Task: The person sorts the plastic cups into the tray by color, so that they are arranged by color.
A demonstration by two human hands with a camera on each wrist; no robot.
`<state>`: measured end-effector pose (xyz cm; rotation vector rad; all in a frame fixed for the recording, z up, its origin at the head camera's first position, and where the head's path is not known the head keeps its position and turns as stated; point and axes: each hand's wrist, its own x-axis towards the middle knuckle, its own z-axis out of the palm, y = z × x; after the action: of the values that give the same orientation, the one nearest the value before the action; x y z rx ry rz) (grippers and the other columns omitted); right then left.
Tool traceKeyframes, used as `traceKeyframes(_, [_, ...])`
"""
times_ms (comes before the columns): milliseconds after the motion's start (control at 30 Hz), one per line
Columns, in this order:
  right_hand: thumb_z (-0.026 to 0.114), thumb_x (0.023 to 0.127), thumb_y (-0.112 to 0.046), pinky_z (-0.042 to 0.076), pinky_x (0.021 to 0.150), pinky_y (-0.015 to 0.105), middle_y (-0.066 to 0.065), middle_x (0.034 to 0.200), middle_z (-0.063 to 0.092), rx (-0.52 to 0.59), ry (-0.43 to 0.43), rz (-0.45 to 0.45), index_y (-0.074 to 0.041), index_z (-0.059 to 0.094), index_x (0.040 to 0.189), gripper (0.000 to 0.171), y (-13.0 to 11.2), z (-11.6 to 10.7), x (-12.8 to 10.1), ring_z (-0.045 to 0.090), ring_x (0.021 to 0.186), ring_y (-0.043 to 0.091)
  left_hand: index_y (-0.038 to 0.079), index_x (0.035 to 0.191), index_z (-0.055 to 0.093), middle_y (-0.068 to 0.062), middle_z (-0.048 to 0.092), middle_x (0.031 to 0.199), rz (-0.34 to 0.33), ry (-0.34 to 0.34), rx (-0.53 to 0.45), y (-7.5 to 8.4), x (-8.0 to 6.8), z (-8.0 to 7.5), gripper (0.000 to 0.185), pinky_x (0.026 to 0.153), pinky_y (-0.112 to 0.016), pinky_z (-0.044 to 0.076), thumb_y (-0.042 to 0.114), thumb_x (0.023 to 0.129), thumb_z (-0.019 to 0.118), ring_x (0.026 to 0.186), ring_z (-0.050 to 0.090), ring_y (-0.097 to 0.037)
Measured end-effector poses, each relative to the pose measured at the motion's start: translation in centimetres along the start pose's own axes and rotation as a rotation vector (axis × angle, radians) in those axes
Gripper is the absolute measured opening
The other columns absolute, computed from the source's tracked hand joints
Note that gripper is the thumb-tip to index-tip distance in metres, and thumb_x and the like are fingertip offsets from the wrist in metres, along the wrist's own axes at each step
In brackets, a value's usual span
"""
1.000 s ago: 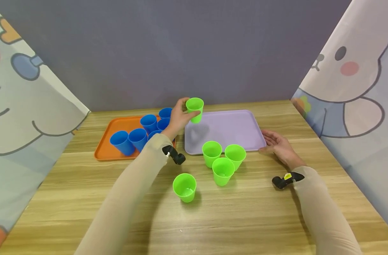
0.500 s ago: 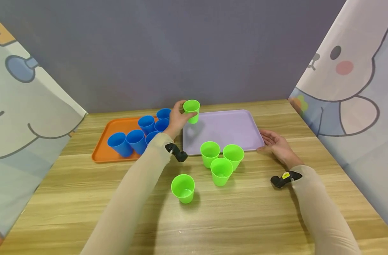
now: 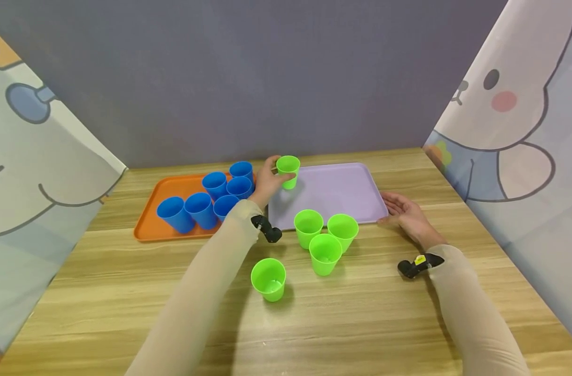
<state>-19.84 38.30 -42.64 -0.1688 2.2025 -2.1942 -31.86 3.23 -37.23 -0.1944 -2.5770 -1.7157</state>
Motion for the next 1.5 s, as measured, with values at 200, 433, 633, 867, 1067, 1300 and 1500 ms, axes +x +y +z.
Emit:
traceKeyframes(200, [0.065,0.074,0.029,0.042,0.096,0.012,-0.008,0.129,0.053,0.0,-0.001,-0.004,0.011,0.032,0.147,0.082,0.0,0.0,0.0,0.054,0.115,-0.005,0.009,0.145,0.045,-0.011,0.054,0.142,-0.044,0.029,0.024,-0.5,0.1,0.3,0.067,0.109,-0.047,0.038,0.018,0.088,0.079,0.131,0.049,-0.029])
traceKeyframes(433, [0.067,0.075,0.027,0.042,0.097,0.011,-0.006,0.132,0.052,-0.024,0.002,0.001,0.011,0.03,0.148,0.083,-0.1,0.1,0.1,0.053,0.117,-0.004,0.01,0.145,0.045,-0.01,0.053,0.144,-0.075,0.045,0.048,-0.6,0.3,0.3,0.066,0.11,-0.047,0.037,0.023,0.089,0.077,0.131,0.049,-0.027])
traceKeyframes(633, [0.067,0.074,0.026,0.041,0.097,0.012,-0.006,0.132,0.052,-0.014,-0.003,-0.01,0.014,0.029,0.147,0.084,0.0,0.1,0.1,0.054,0.117,-0.004,0.011,0.146,0.044,-0.01,0.052,0.144,-0.09,0.047,0.04,-0.7,0.4,0.4,0.067,0.11,-0.049,0.035,0.025,0.089,0.077,0.131,0.048,-0.027])
traceKeyframes(867, [0.065,0.074,0.028,0.042,0.097,0.012,-0.006,0.131,0.053,0.007,0.001,-0.013,0.01,0.034,0.146,0.08,0.0,0.2,0.0,0.054,0.116,-0.004,0.012,0.146,0.044,-0.01,0.052,0.145,-0.083,0.047,0.055,-0.9,0.4,0.4,0.068,0.11,-0.048,0.036,0.026,0.089,0.077,0.131,0.049,-0.026])
traceKeyframes(1067, [0.066,0.075,0.026,0.042,0.097,0.013,-0.007,0.132,0.053,-0.031,-0.001,-0.006,0.009,0.033,0.147,0.081,0.0,0.1,0.1,0.052,0.118,-0.002,0.012,0.149,0.042,-0.01,0.05,0.147,-0.086,0.041,0.051,-0.7,0.4,0.2,0.072,0.111,-0.046,0.036,0.026,0.088,0.078,0.134,0.047,-0.026])
traceKeyframes(1300, [0.066,0.075,0.027,0.043,0.096,0.013,-0.007,0.13,0.053,-0.002,0.001,-0.016,0.011,0.032,0.147,0.081,0.1,0.1,0.2,0.054,0.115,-0.003,0.015,0.155,0.032,-0.01,0.042,0.153,-0.074,0.025,0.027,0.1,0.0,-0.2,0.083,0.111,-0.043,0.037,0.026,0.087,0.079,0.138,0.041,-0.027])
traceKeyframes(1500, [0.066,0.075,0.027,0.042,0.096,0.012,-0.006,0.132,0.052,-0.005,0.0,-0.01,0.011,0.029,0.148,0.083,0.1,-0.1,0.1,0.054,0.115,-0.005,0.011,0.156,0.03,-0.011,0.041,0.155,-0.05,0.036,-0.046,1.0,-0.2,-0.6,0.085,0.112,-0.04,0.036,0.023,0.087,0.079,0.14,0.04,-0.027])
